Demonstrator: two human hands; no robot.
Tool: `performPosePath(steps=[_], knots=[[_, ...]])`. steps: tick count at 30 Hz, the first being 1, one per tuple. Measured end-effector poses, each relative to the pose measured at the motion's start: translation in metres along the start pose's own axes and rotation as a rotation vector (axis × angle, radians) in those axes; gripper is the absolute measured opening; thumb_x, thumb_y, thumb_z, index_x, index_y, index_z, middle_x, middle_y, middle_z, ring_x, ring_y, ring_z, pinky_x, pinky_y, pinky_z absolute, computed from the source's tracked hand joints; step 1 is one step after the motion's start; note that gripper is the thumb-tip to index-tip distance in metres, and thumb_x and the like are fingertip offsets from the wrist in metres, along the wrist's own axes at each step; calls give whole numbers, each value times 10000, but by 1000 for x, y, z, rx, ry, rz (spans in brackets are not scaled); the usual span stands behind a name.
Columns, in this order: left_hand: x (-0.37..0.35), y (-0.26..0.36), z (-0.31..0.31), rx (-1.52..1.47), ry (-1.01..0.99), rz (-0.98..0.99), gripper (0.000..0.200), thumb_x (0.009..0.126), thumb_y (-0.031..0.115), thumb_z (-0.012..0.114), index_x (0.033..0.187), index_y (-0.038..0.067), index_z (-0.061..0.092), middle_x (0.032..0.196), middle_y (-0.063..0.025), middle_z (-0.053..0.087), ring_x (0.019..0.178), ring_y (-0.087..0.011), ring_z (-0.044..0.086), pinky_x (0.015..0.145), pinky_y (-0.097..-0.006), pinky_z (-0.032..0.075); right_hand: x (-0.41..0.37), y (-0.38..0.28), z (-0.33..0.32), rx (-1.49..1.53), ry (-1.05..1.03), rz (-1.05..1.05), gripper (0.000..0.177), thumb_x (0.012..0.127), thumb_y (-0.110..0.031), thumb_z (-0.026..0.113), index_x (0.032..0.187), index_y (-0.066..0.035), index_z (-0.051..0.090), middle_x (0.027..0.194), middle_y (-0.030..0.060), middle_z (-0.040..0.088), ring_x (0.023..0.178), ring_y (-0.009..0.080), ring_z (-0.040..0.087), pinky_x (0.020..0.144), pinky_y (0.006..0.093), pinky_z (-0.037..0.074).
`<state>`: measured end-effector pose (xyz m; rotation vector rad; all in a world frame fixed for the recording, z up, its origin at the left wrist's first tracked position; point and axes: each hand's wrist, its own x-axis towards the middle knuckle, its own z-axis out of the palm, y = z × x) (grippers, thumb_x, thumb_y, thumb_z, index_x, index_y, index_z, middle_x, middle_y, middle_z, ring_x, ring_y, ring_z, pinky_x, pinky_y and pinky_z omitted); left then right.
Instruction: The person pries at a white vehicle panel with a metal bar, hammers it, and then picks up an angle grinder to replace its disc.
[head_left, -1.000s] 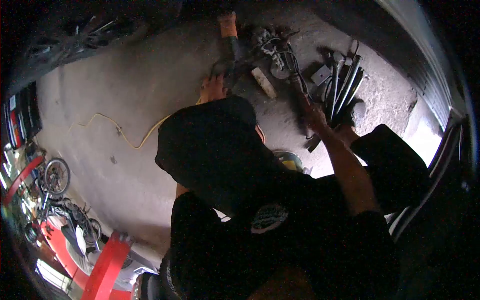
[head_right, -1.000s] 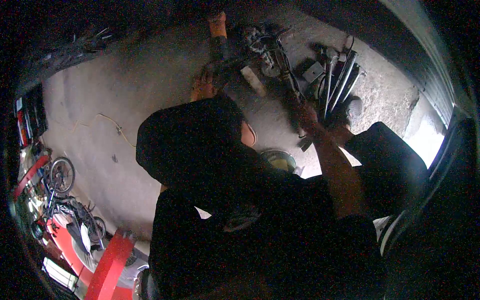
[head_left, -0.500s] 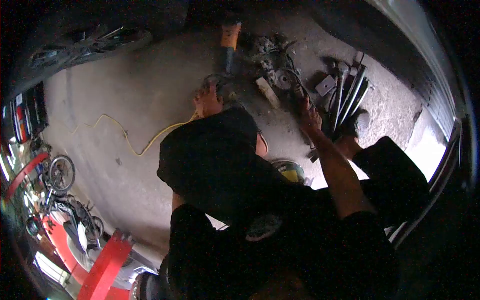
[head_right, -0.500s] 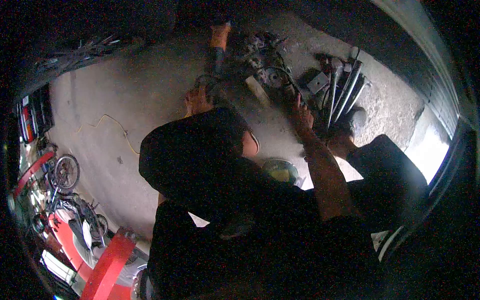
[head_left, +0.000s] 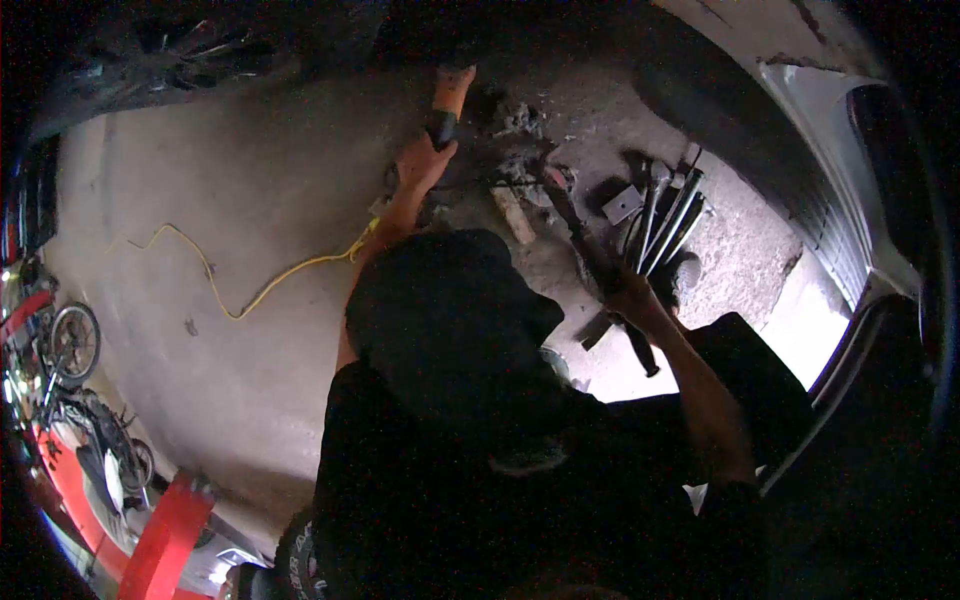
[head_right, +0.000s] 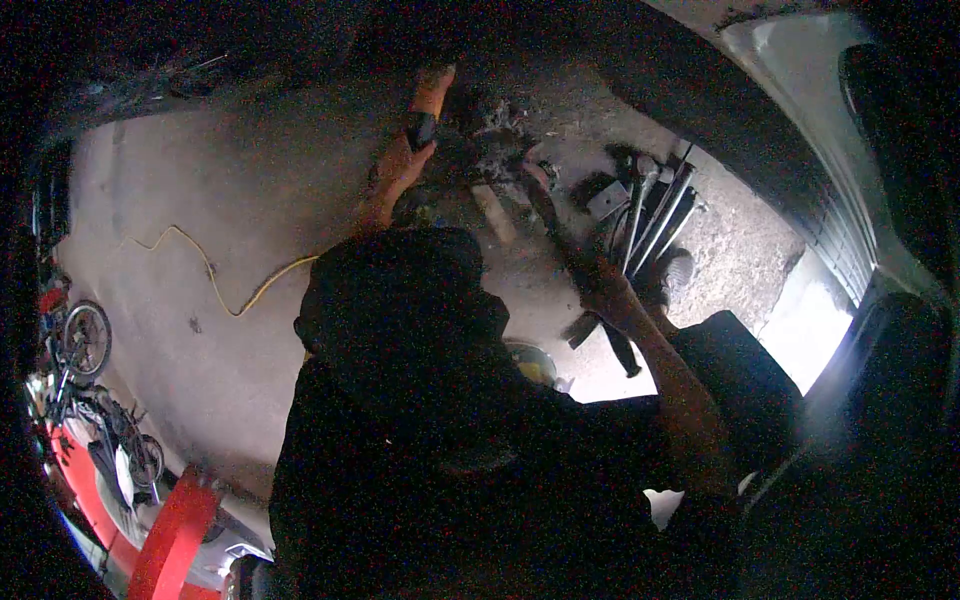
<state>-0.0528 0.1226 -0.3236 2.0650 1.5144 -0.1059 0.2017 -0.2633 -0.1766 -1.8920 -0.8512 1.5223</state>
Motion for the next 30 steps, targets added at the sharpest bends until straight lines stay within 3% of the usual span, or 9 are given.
performPosePath(steps=[2,4,10,12,20,23,25,28,30], knots=[[-8,-6,-12,-55,92,69,727,807,534,678,1236,-34,529,965,-203,680,913,-374,671,818,-468,520,-11,-4,-5,34,31,-51,430,771,-73,676,1180,-39,550,779,-2,553,558,113,532,498,286,464],[-21,-14,-39,-88,39,83,692,797,521,694,1189,-31,553,957,-207,680,911,-376,671,811,-469,521,-33,-40,-21,193,-117,374,389,769,-95,682,1136,-30,570,780,25,551,558,99,529,476,276,453],[-105,-38,-94,-93,55,91,600,785,474,728,1116,-7,588,926,-202,679,907,-366,670,777,-457,521,-77,-97,-34,-24,-185,211,445,752,-59,652,1174,34,544,703,66,580,530,160,603,450,320,512],[-132,-54,-96,-155,115,42,576,798,460,721,1110,-5,589,928,-191,675,897,-344,666,764,-439,520,-82,-105,-34,-273,-201,244,571,717,-49,667,1256,22,493,758,96,582,540,174,601,453,332,519],[-157,-154,-81,-774,384,-299,479,851,406,692,1087,1,592,934,-149,657,859,-258,652,711,-369,516,-114,-100,-29,-96,-170,396,714,618,-42,691,1299,-50,475,1094,109,505,735,187,600,593,309,524],[-133,-179,-79,-965,489,-371,443,871,385,681,1079,4,593,936,-133,650,844,-226,647,691,-343,514,-119,-70,-31,-96,-163,266,705,631,-35,695,1306,-49,494,1091,98,539,789,183,593,686,306,518],[-115,-185,-78,-1000,535,-425,420,884,372,674,1073,5,594,938,-122,645,835,-205,643,678,-325,513,-123,-58,-34,-147,-211,332,679,716,-51,707,1349,-49,460,929,90,584,736,185,592,608,322,513],[-119,-153,-121,-808,506,-742,422,876,380,686,1056,8,600,923,-117,640,793,-188,641,636,-297,501,-125,-77,-35,13,-179,366,709,678,10,681,1357,-67,493,939,30,597,706,139,575,607,284,501],[-103,-176,-96,-702,441,-717,436,865,373,691,1066,-4,600,935,-134,643,817,-218,635,677,-331,500,-131,-79,-41,50,-153,375,688,683,-4,686,1343,-57,501,916,23,596,697,127,573,596,279,499]])
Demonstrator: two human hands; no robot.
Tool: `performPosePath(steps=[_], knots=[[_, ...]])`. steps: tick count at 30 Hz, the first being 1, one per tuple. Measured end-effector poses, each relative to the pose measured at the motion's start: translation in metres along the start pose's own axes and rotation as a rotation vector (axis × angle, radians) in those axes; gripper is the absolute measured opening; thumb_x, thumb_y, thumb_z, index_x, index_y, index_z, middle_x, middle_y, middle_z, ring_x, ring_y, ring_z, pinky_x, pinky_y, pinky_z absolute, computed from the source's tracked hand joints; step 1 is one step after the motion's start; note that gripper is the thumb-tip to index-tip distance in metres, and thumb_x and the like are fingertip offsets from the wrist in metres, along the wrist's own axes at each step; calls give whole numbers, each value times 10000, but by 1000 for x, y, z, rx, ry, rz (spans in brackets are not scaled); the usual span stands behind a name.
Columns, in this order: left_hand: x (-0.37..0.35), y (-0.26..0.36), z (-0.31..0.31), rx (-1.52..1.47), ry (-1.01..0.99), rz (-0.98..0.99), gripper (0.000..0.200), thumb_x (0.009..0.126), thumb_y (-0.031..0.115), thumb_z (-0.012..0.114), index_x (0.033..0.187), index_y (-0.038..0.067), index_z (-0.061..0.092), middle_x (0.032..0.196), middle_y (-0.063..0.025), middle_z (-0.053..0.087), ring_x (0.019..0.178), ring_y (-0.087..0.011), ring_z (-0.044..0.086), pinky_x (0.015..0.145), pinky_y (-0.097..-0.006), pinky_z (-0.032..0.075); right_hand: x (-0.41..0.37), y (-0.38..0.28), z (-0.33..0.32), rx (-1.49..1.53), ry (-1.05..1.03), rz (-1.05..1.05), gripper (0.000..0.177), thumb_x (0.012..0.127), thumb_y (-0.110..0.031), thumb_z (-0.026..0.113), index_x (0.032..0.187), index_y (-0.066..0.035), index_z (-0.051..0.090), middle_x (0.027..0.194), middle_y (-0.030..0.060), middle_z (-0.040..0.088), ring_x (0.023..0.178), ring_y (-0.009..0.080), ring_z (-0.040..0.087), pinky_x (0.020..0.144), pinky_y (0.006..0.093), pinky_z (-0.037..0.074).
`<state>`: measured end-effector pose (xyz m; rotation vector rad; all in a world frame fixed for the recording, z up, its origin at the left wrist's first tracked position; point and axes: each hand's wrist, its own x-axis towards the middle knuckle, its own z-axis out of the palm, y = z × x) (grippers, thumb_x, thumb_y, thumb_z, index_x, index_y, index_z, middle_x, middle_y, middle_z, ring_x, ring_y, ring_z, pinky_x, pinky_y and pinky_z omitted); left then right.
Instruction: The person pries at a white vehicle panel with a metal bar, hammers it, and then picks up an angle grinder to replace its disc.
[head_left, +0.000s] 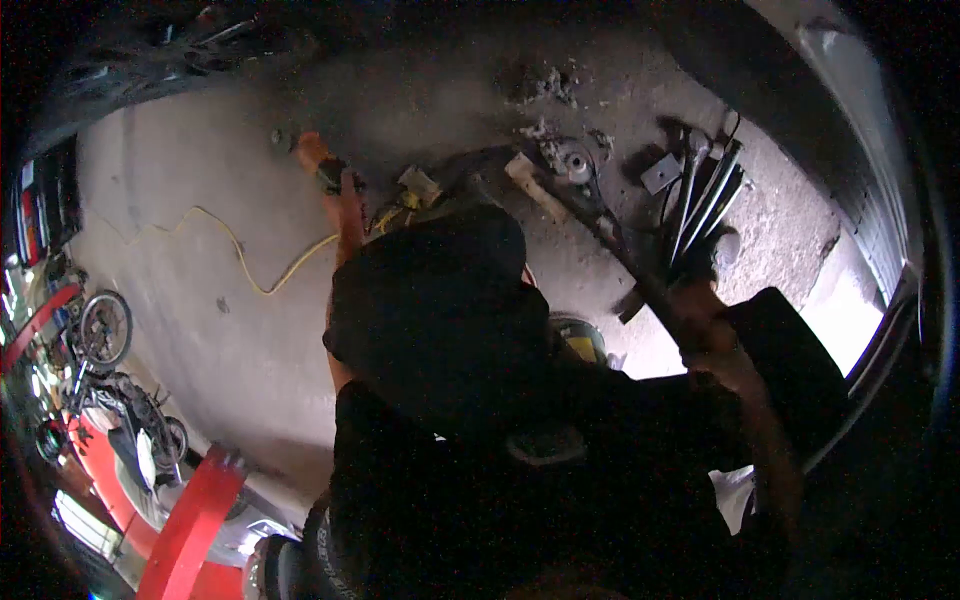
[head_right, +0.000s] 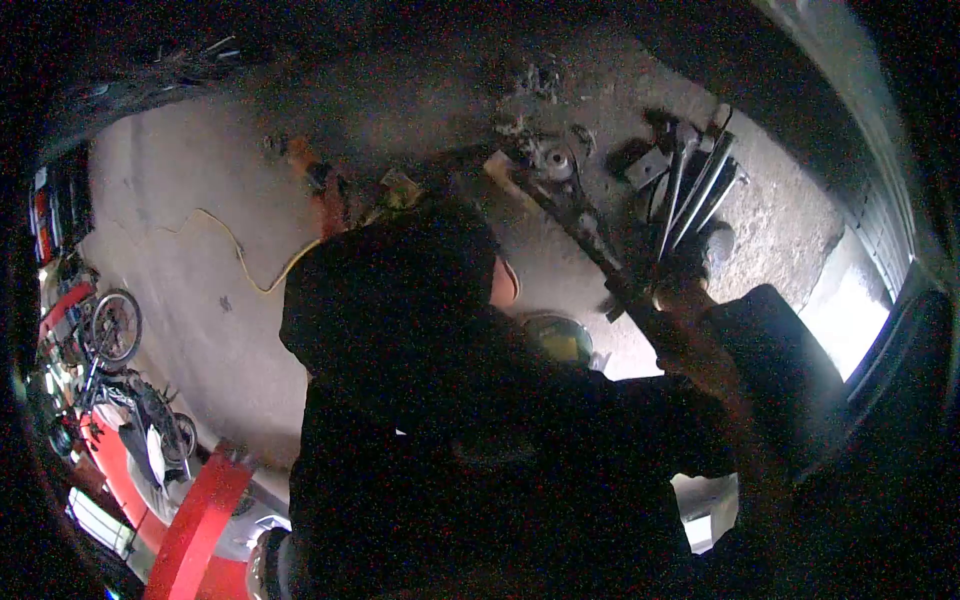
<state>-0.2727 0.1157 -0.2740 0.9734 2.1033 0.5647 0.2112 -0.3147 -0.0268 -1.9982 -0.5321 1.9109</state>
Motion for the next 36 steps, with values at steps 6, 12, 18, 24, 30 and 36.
performPosePath(steps=[6,12,18,24,30,36], knots=[[-32,-2,54,533,374,824,460,836,332,698,1092,-38,601,978,-179,652,899,-303,621,804,-430,496,-4,40,-19,-10,124,-7,629,697,-46,699,1302,-29,527,849,5,594,671,92,564,564,265,492],[-128,36,174,637,-642,1408,401,823,162,630,1205,58,569,1053,-212,639,999,-407,607,847,-518,479,9,11,-16,220,160,-140,371,726,-171,691,1038,0,587,728,-3,565,568,81,558,488,258,477],[-136,22,191,916,-784,1346,400,852,145,605,1235,61,520,1045,-189,644,1001,-392,612,871,-515,488,12,9,-15,260,239,-51,369,784,-86,683,1124,27,593,679,22,586,424,128,552,373,276,458],[-120,-9,213,1021,-285,1311,349,889,156,590,1215,52,523,1037,-172,651,1000,-375,626,821,-520,522,7,19,-17,268,268,-55,301,740,-133,647,983,34,586,650,29,548,440,124,551,390,270,452],[-131,16,194,1007,-562,1103,344,922,208,584,1234,67,555,1091,-140,647,967,-388,631,839,-492,523,9,25,-17,146,263,-63,274,750,-121,655,981,20,612,665,19,561,452,108,550,403,262,462],[-34,-11,123,505,-738,992,213,881,189,609,1024,36,653,970,-177,645,901,-370,643,766,-467,505,11,12,-15,154,261,-61,289,765,-190,698,999,-28,643,659,-19,547,465,77,517,422,237,430]])
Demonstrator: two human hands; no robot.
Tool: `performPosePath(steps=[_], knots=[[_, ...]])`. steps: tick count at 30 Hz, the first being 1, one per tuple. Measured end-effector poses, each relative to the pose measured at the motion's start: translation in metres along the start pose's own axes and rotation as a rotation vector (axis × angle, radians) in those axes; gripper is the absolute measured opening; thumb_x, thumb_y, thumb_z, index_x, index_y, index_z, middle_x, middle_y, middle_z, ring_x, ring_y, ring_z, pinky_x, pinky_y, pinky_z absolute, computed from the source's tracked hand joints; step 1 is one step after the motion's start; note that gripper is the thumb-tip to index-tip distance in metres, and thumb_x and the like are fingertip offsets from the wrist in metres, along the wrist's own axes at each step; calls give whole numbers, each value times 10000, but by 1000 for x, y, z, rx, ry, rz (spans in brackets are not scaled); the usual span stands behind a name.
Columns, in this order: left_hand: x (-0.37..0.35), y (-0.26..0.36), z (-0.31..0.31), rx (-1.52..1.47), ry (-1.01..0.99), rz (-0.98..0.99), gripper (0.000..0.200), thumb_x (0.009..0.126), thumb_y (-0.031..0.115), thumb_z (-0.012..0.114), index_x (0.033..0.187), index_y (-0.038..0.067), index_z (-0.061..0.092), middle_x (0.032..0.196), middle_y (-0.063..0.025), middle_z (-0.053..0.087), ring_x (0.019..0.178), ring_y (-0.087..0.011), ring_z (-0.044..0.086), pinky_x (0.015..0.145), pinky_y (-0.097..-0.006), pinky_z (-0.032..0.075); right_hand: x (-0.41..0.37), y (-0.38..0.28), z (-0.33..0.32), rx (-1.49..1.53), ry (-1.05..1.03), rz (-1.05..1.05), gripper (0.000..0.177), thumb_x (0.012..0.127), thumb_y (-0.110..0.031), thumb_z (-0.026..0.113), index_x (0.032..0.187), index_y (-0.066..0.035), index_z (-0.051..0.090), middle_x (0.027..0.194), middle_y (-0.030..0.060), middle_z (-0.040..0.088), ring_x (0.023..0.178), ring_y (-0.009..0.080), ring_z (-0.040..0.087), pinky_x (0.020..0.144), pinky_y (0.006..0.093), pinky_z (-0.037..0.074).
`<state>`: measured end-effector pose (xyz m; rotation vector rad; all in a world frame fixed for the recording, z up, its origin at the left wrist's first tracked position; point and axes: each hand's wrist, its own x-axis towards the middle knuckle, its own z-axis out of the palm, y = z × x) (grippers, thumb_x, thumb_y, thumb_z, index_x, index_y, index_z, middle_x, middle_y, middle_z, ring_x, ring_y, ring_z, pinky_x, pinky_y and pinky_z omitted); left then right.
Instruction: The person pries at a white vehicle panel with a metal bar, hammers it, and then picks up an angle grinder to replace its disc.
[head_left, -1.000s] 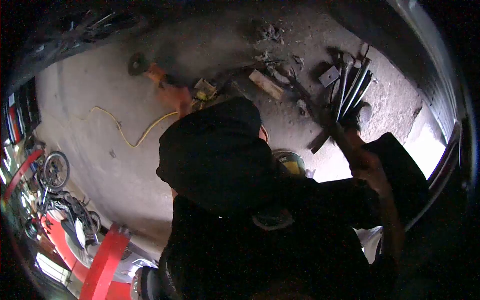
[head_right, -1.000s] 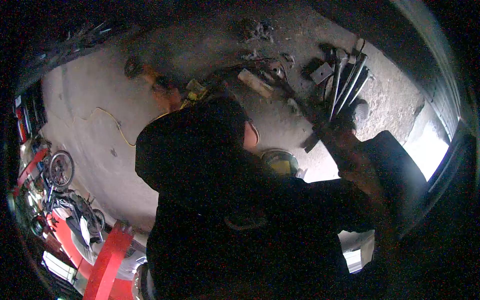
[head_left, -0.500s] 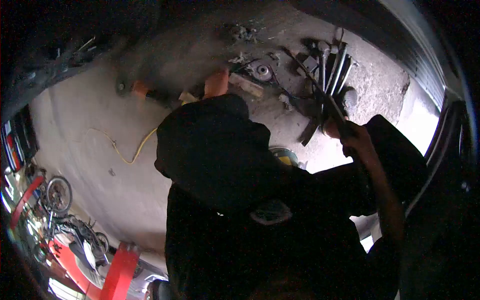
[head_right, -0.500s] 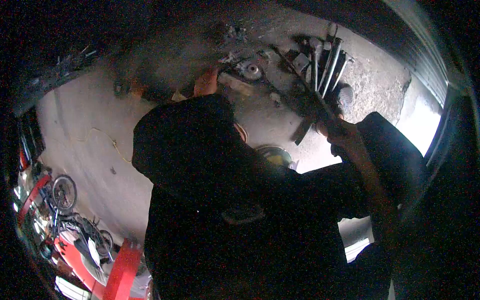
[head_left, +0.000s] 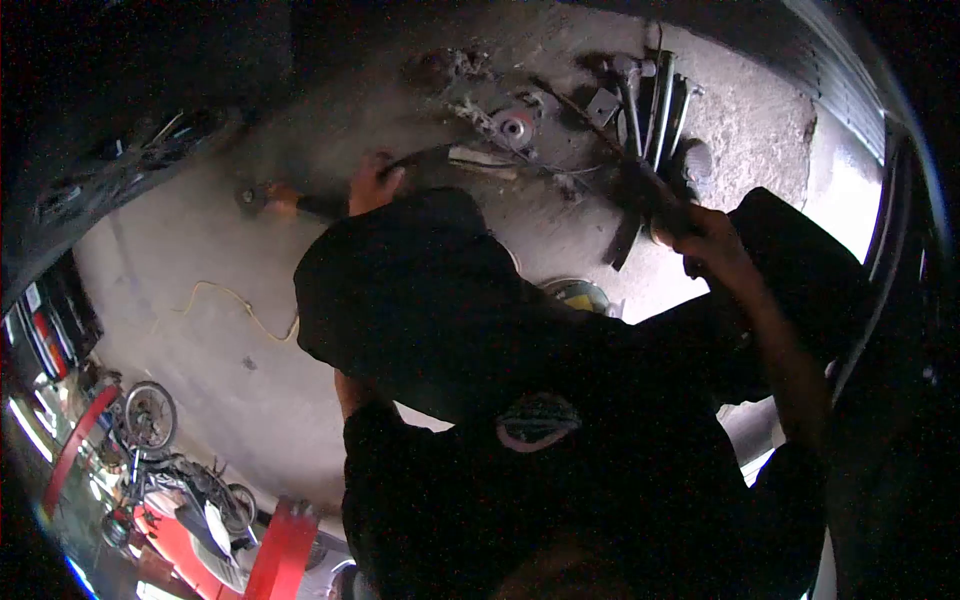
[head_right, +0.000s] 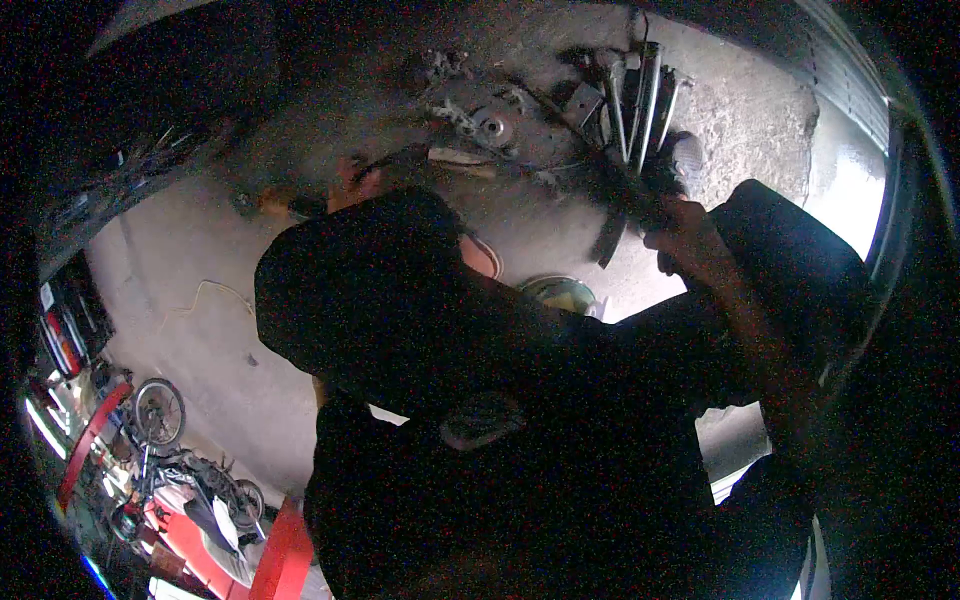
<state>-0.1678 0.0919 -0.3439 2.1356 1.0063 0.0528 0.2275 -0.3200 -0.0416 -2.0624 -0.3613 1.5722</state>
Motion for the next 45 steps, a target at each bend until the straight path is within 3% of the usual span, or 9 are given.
performPosePath(steps=[15,19,23,26,30,37,40,43,45], knots=[[-156,-101,-165,-1322,1042,-102,227,890,269,502,900,56,582,643,-26,505,590,-183,469,680,-411,425,-5,-30,24,17,-44,-86,336,780,-271,752,1016,-48,665,745,-11,618,499,59,513,441,240,405],[-157,-162,-155,-972,993,-136,176,894,249,502,779,122,458,655,-9,422,588,-194,401,632,-390,382,-1,-24,25,3,-47,-77,335,782,-262,748,1023,-46,662,752,-6,620,505,64,518,447,242,410],[-153,-130,-153,-1320,955,-810,223,883,273,576,1015,105,510,960,-107,560,777,-254,533,775,-482,453,0,-24,25,2,-40,-69,334,784,-253,744,1031,-44,659,759,-2,623,512,69,523,453,245,415],[-134,-88,-134,-933,1024,-866,431,842,241,651,1197,84,465,1151,-164,565,912,-290,575,850,-506,469,3,-24,25,-2,-35,-61,334,786,-247,741,1036,-42,657,764,2,625,516,72,526,457,247,419],[-110,-74,-91,-320,1163,-402,804,744,111,751,1396,19,290,1306,-209,494,1022,-333,579,911,-469,468,5,-23,25,-5,-31,-44,334,788,-238,737,1044,-40,654,771,7,627,522,77,532,463,250,424],[-71,-60,-102,-210,879,-396,694,701,117,802,1275,-38,443,1071,-127,616,943,-271,594,858,-422,481,10,-22,26,-1,-22,-13,334,792,-223,729,1057,-36,649,782,15,632,533,85,540,473,254,432],[-65,-118,-101,-738,777,-669,599,706,151,807,1208,-3,522,960,-87,638,877,-224,600,808,-392,483,12,-23,29,3,-28,-13,334,794,-216,726,1062,-34,647,788,19,634,538,88,544,477,256,436],[-79,-210,-89,-347,300,-12,580,722,184,796,1205,11,526,976,-83,629,821,-193,596,733,-372,488,14,-24,29,7,-31,-12,334,796,-210,723,1068,-32,645,793,23,636,542,92,548,481,258,440],[-81,-202,-84,-785,587,-256,599,732,206,792,1226,5,521,993,-86,627,811,-199,604,736,-372,495,14,-24,29,8,-30,-13,335,797,-206,721,1072,-31,644,796,25,637,545,94,550,484,260,442]])
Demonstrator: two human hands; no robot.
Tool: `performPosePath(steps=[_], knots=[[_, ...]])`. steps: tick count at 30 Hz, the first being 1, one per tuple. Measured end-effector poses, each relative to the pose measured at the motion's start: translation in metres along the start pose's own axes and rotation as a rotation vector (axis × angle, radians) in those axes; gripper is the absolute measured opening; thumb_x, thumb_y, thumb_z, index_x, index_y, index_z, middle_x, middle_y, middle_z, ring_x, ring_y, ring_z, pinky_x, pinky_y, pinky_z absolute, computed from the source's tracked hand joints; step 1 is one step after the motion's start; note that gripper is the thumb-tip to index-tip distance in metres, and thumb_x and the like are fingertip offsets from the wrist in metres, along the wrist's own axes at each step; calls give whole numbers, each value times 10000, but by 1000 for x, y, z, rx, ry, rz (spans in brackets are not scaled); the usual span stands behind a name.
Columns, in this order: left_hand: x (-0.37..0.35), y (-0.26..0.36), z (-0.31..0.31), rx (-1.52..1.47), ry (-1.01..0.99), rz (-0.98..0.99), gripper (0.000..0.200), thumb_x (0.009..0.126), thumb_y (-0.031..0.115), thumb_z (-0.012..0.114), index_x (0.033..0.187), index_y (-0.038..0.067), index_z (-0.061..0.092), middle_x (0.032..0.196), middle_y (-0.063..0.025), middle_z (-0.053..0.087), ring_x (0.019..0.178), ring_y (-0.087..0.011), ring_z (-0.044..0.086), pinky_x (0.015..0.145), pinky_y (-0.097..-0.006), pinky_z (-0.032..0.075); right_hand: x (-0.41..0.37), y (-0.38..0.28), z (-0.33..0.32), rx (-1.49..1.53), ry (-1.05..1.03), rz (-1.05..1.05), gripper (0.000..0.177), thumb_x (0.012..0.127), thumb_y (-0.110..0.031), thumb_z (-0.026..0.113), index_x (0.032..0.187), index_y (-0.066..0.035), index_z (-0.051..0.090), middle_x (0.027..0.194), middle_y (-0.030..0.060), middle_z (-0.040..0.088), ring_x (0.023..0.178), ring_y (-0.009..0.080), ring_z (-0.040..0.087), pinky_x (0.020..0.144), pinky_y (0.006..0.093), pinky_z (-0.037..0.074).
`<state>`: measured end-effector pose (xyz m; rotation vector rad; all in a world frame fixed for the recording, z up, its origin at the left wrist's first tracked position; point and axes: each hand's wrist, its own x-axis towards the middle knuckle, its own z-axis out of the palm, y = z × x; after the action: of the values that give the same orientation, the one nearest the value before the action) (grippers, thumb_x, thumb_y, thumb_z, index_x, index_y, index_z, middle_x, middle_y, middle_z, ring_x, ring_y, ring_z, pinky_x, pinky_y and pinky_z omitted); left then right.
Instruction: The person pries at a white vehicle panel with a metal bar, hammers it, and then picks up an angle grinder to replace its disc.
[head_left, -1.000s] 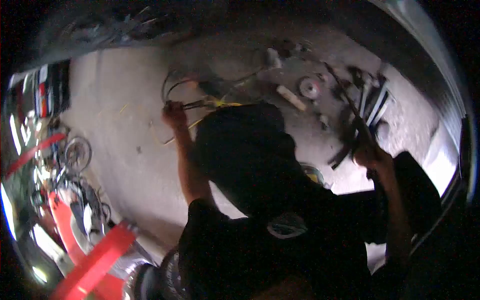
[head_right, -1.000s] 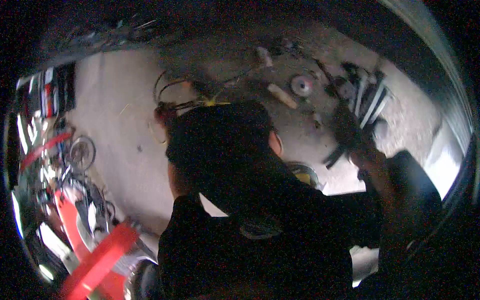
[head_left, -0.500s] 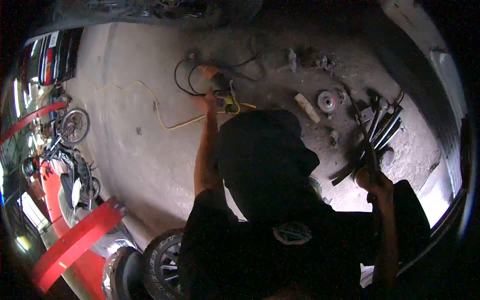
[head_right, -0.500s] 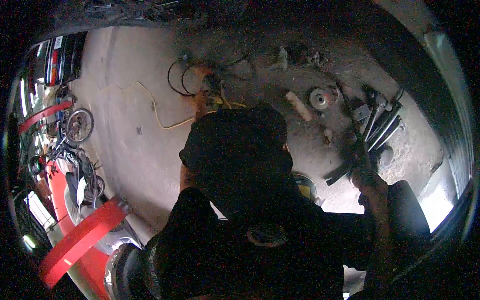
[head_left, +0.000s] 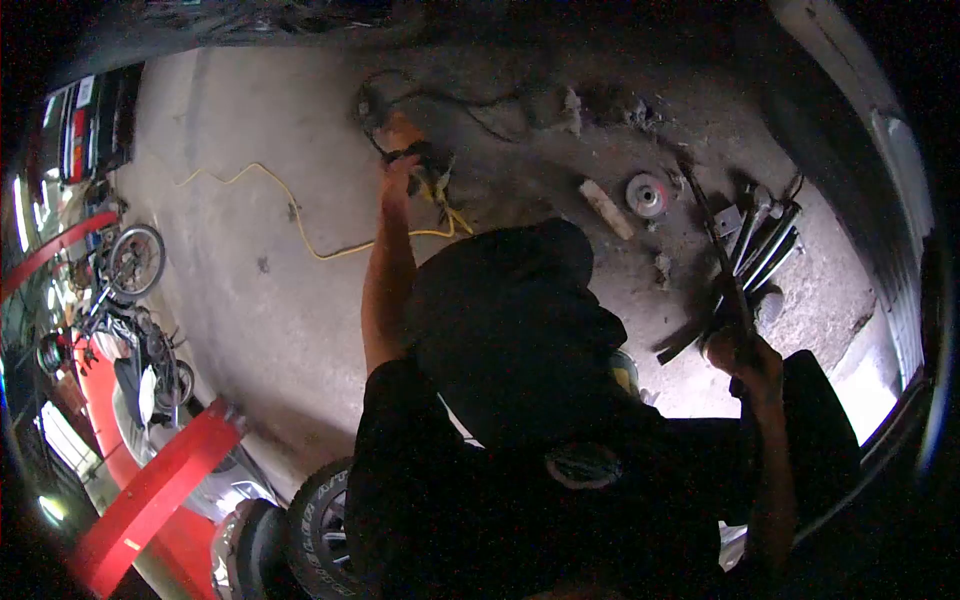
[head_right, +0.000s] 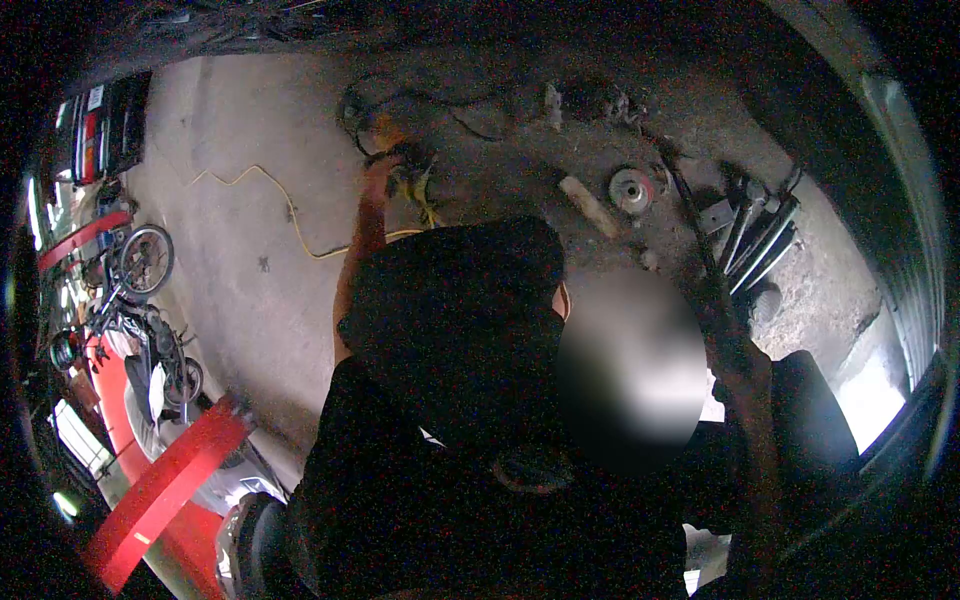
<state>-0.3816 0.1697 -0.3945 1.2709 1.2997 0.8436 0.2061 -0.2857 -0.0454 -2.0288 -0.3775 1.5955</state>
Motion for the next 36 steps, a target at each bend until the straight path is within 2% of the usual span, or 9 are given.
performPosePath(steps=[4,7,9,13,17,22,25,30,36], knots=[[-19,73,12,-35,135,-644,650,727,204,796,1264,-4,496,1021,-106,620,855,-212,604,779,-390,503,4,-1,1,0,-2,-7,335,799,-197,717,1079,-29,641,803,30,640,551,98,555,490,262,447],[-12,45,-8,234,198,-451,670,745,231,783,1294,-12,485,1107,-162,619,949,-292,616,836,-444,501,6,0,0,5,1,-9,336,801,-190,714,1085,-27,638,808,33,642,556,102,559,494,264,451],[-32,101,29,791,450,239,694,772,301,761,1321,-14,474,1213,-226,588,1096,-391,577,864,-495,502,6,0,-1,7,2,-11,337,802,-186,712,1088,-26,637,811,36,643,559,104,562,497,266,453],[-44,116,90,1256,390,272,745,780,383,725,1366,12,453,1273,-264,552,1196,-436,520,907,-517,493,6,1,-2,9,3,-7,338,804,-177,708,1096,-24,634,818,41,646,565,109,567,503,268,458],[-16,62,107,1130,-109,-210,779,771,409,708,1400,48,424,1296,-266,532,1234,-436,485,913,-519,487,9,0,-1,1,-4,-13,339,807,-169,704,1103,-21,631,825,45,649,571,113,572,508,271,463],[-25,92,123,877,101,17,834,798,337,711,1464,53,297,1353,-261,482,1235,-437,474,913,-504,485,11,1,-3,9,1,-19,341,810,-158,699,1113,-18,628,833,52,652,579,119,578,515,274,469],[-4,31,82,831,213,249,874,802,254,724,1493,60,227,1382,-254,455,1235,-424,472,927,-490,481,15,2,-1,14,-2,-16,342,811,-151,695,1118,-17,625,838,55,654,584,122,582,520,276,473],[3,42,74,-227,135,104,818,816,154,707,1487,53,251,1446,-211,381,1245,-329,472,921,-462,487,17,0,-1,14,4,-18,345,814,-140,690,1128,-14,622,847,61,657,591,128,588,527,280,479],[19,45,72,-47,132,11,766,816,170,708,1457,47,308,1379,-208,440,1179,-318,519,886,-457,498,15,-2,0,13,22,-26,348,818,-127,684,1139,-10,618,857,68,661,600,135,596,535,284,487]])
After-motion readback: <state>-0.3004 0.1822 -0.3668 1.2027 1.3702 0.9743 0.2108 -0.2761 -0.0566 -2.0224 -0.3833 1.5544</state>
